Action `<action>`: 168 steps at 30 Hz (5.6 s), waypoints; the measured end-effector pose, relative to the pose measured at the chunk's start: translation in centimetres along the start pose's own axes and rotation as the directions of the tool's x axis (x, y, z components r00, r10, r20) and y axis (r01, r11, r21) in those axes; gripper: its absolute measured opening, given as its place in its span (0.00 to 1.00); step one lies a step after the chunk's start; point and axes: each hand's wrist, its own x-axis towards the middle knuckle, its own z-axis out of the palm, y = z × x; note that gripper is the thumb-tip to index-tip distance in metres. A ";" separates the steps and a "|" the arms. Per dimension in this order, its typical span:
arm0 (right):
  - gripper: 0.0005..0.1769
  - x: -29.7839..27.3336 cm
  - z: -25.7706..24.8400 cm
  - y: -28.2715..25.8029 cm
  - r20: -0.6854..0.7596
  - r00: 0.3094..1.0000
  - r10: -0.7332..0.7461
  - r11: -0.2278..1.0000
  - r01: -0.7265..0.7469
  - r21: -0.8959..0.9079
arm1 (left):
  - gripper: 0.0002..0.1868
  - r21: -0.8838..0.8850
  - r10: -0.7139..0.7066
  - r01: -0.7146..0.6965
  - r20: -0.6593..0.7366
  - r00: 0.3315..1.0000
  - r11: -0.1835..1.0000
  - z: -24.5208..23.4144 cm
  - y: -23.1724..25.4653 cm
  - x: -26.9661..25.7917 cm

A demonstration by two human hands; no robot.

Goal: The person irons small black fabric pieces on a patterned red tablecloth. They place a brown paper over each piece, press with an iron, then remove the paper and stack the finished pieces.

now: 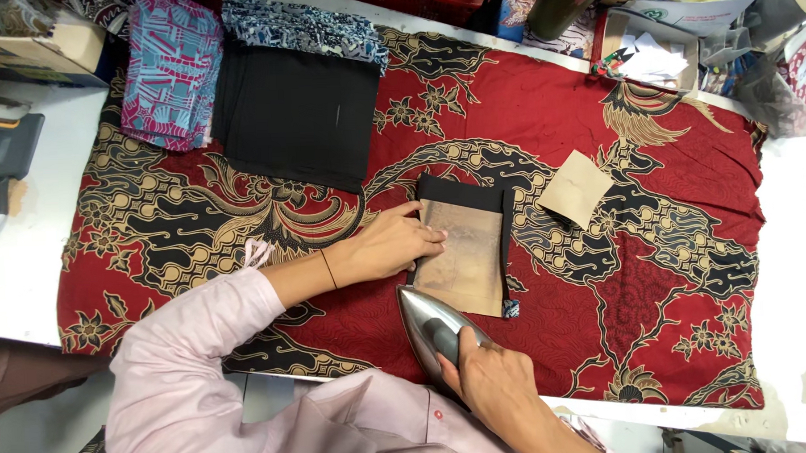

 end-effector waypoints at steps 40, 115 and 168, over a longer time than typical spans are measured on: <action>0.22 8.2 -3.3 -2.0 -0.047 0.972 0.232 0.971 -0.228 0.076 | 0.07 -0.031 0.138 -0.134 0.203 0.969 0.990 -5.5 -7.8 7.3; 0.24 2.0 -0.9 29.0 -0.561 0.405 0.721 0.650 -0.117 0.751 | 0.20 0.204 -0.157 0.153 -0.001 0.988 0.967 0.9 7.2 4.4; 0.24 20.5 -1.9 8.7 -0.139 0.810 -0.570 0.803 0.513 -0.303 | 0.08 0.299 -0.052 0.085 -0.118 0.992 0.950 7.3 9.3 6.3</action>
